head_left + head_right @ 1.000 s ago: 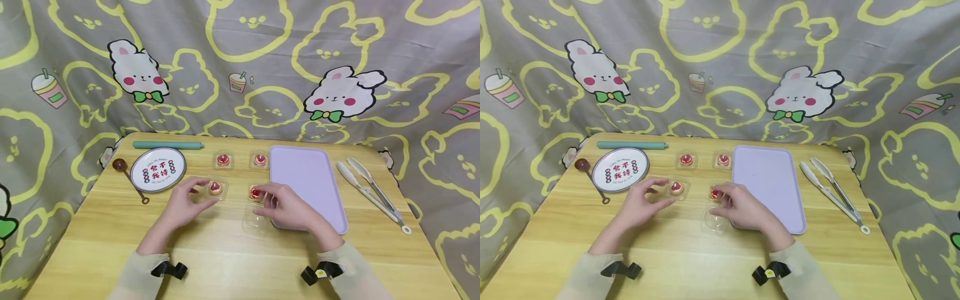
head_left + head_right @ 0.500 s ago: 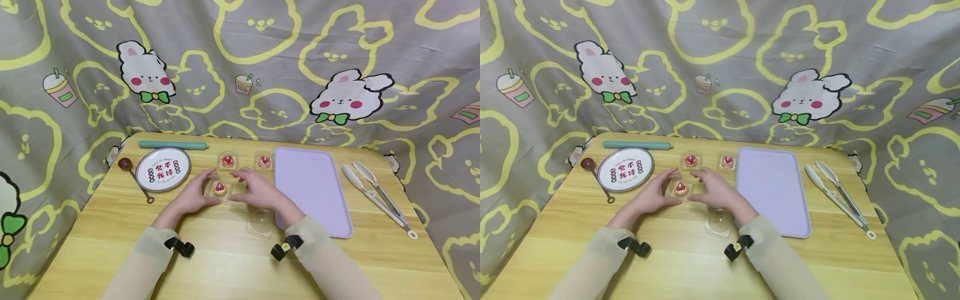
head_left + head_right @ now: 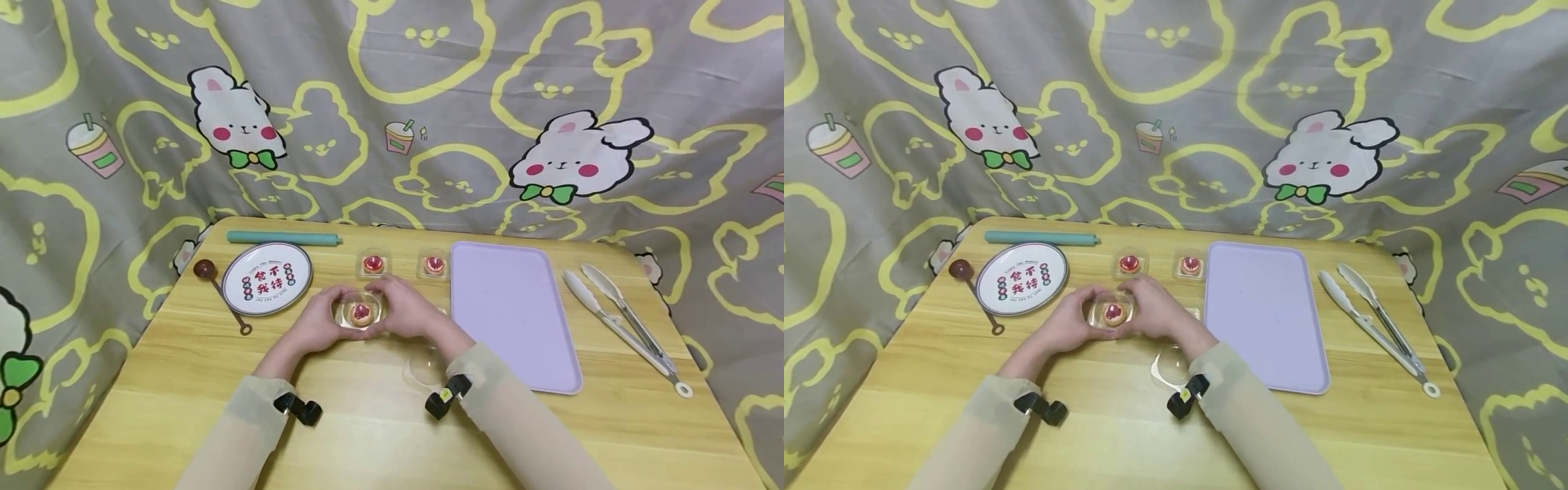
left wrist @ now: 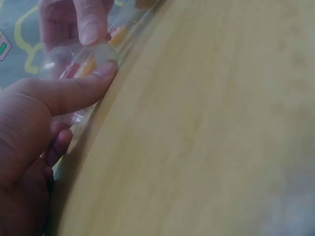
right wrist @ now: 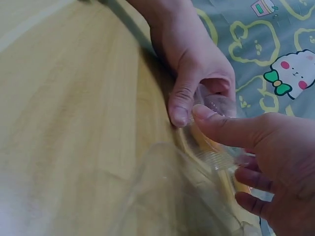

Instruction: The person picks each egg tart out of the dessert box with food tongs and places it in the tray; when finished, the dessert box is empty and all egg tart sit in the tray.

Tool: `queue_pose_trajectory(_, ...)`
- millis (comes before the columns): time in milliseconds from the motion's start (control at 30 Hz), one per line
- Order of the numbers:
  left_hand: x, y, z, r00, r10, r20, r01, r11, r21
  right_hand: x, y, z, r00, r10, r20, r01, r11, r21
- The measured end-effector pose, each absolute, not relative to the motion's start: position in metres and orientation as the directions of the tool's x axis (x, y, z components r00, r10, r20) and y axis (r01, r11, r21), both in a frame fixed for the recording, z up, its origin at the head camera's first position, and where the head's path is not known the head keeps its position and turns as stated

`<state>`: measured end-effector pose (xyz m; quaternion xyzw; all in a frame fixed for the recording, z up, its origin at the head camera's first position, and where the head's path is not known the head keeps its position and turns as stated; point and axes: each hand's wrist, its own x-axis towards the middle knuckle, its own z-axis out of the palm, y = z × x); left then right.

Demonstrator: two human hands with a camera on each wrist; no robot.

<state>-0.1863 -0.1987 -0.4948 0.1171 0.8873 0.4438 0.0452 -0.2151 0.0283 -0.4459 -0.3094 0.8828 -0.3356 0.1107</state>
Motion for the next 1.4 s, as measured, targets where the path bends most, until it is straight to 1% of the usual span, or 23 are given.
queue_pose_trajectory(100,-0.185,-0.198,-0.493,-0.97,0.241,0.018,0.159,0.579,0.799,-0.21,0.027,-0.445,-0.776,-0.628,0.059,-0.507,0.566,-0.649)
queue_pose_trajectory(200,-0.184,-0.199,-0.492,-0.97,0.241,0.008,0.153,0.589,0.793,-0.206,0.026,-0.443,-0.765,-0.639,0.088,-0.556,0.585,-0.59)
queue_pose_trajectory(333,-0.183,-0.198,-0.49,-0.969,0.246,-0.006,0.151,0.614,0.775,-0.202,0.026,-0.444,-0.763,-0.641,0.083,-0.589,0.636,-0.498)
queue_pose_trajectory(467,-0.182,-0.198,-0.49,-0.968,0.252,-0.001,0.159,0.614,0.773,-0.201,0.029,-0.444,-0.766,-0.639,0.068,-0.588,0.655,-0.474)
queue_pose_trajectory(567,-0.183,-0.199,-0.492,-0.964,0.266,0.02,0.183,0.604,0.776,-0.199,0.034,-0.442,-0.78,-0.623,0.061,-0.564,0.656,-0.501)
queue_pose_trajectory(667,-0.183,-0.201,-0.492,-0.961,0.273,0.033,0.2,0.611,0.766,-0.197,0.043,-0.44,-0.792,-0.608,0.06,-0.526,0.628,-0.574)
queue_pose_trajectory(800,-0.185,-0.202,-0.491,-0.961,0.276,0.031,0.204,0.626,0.753,-0.193,0.058,-0.435,-0.789,-0.609,0.086,-0.483,0.527,-0.7)
queue_pose_trajectory(900,-0.186,-0.203,-0.491,-0.952,0.301,0.047,0.233,0.62,0.749,-0.188,0.072,-0.429,-0.78,-0.613,0.121,-0.469,0.446,-0.762)
queue_pose_trajectory(1033,-0.189,-0.206,-0.489,-0.936,0.348,0.047,0.263,0.608,0.749,-0.178,0.089,-0.423,-0.769,-0.615,0.176,-0.472,0.359,-0.805)
queue_pose_trajectory(1200,-0.185,-0.212,-0.479,-0.928,0.372,0.003,0.254,0.63,0.734,-0.166,0.103,-0.421,-0.75,-0.613,0.249,-0.495,0.269,-0.826)
queue_pose_trajectory(1267,-0.179,-0.212,-0.471,-0.93,0.366,0.028,0.27,0.631,0.727,-0.162,0.107,-0.421,-0.742,-0.612,0.272,-0.496,0.229,-0.838)
queue_pose_trajectory(1333,-0.171,-0.208,-0.462,-0.925,0.37,0.087,0.312,0.61,0.728,-0.157,0.11,-0.422,-0.739,-0.604,0.298,-0.494,0.185,-0.85)
queue_pose_trajectory(1400,-0.163,-0.199,-0.452,-0.905,0.395,0.156,0.373,0.563,0.738,-0.153,0.114,-0.423,-0.741,-0.591,0.319,-0.479,0.133,-0.868)
